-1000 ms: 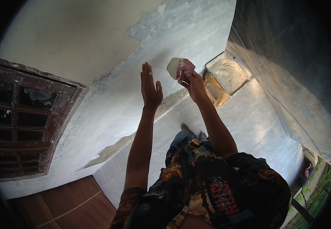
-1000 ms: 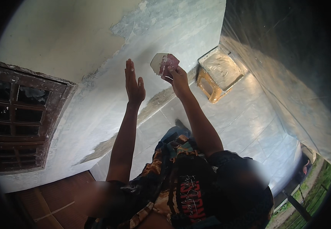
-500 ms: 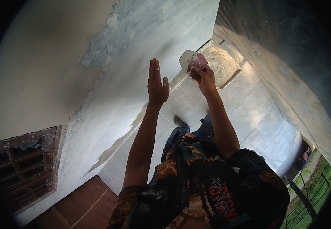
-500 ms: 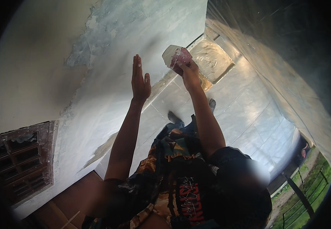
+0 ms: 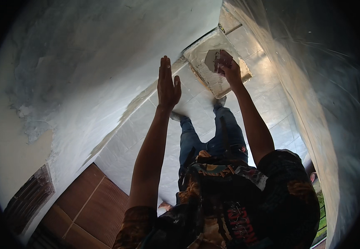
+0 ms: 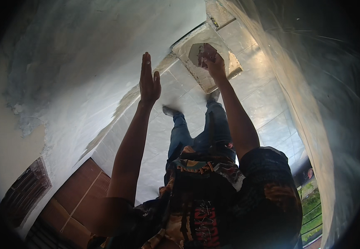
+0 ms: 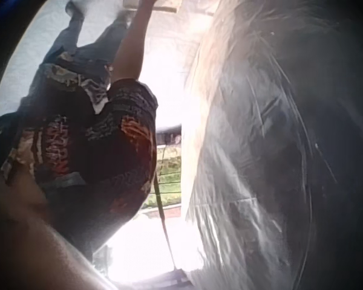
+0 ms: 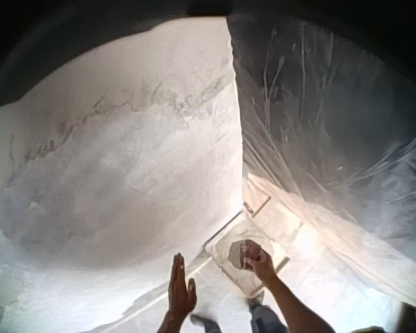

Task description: The person applies wall putty to a wall surface near a window frame using a scraper.

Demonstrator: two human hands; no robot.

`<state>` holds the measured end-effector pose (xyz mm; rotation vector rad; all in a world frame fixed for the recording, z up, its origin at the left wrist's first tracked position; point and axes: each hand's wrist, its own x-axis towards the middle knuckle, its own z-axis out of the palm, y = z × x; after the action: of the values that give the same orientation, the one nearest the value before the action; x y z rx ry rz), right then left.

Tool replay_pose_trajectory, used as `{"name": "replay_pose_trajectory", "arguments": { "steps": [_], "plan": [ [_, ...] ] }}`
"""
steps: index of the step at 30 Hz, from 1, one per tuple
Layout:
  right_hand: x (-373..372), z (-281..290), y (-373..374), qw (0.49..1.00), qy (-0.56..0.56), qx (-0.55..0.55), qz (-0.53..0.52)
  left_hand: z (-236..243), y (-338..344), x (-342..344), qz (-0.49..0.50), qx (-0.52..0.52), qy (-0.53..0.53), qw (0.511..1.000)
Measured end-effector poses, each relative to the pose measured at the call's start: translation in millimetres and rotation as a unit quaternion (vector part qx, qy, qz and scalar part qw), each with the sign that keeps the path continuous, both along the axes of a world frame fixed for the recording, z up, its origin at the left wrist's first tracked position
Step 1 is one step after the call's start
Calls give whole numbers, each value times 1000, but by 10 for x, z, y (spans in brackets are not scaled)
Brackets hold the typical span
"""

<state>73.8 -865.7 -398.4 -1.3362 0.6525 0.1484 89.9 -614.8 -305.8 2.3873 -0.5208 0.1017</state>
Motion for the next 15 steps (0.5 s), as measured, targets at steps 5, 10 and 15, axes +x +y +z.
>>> {"name": "replay_pose_trajectory", "arguments": {
  "steps": [5, 10, 15],
  "plan": [
    [172, -894, -392, 992, 21, -98, 77, -331, -300, 10, 19, 11, 48, 999],
    [356, -1328, -335, 968, 12, -199, 150, -592, -392, -10, 34, 24, 70, 997],
    [564, -1499, -89, 956, 25, -239, 169, -803, -434, -13, 51, 18, 88, 995]
  ]
}}
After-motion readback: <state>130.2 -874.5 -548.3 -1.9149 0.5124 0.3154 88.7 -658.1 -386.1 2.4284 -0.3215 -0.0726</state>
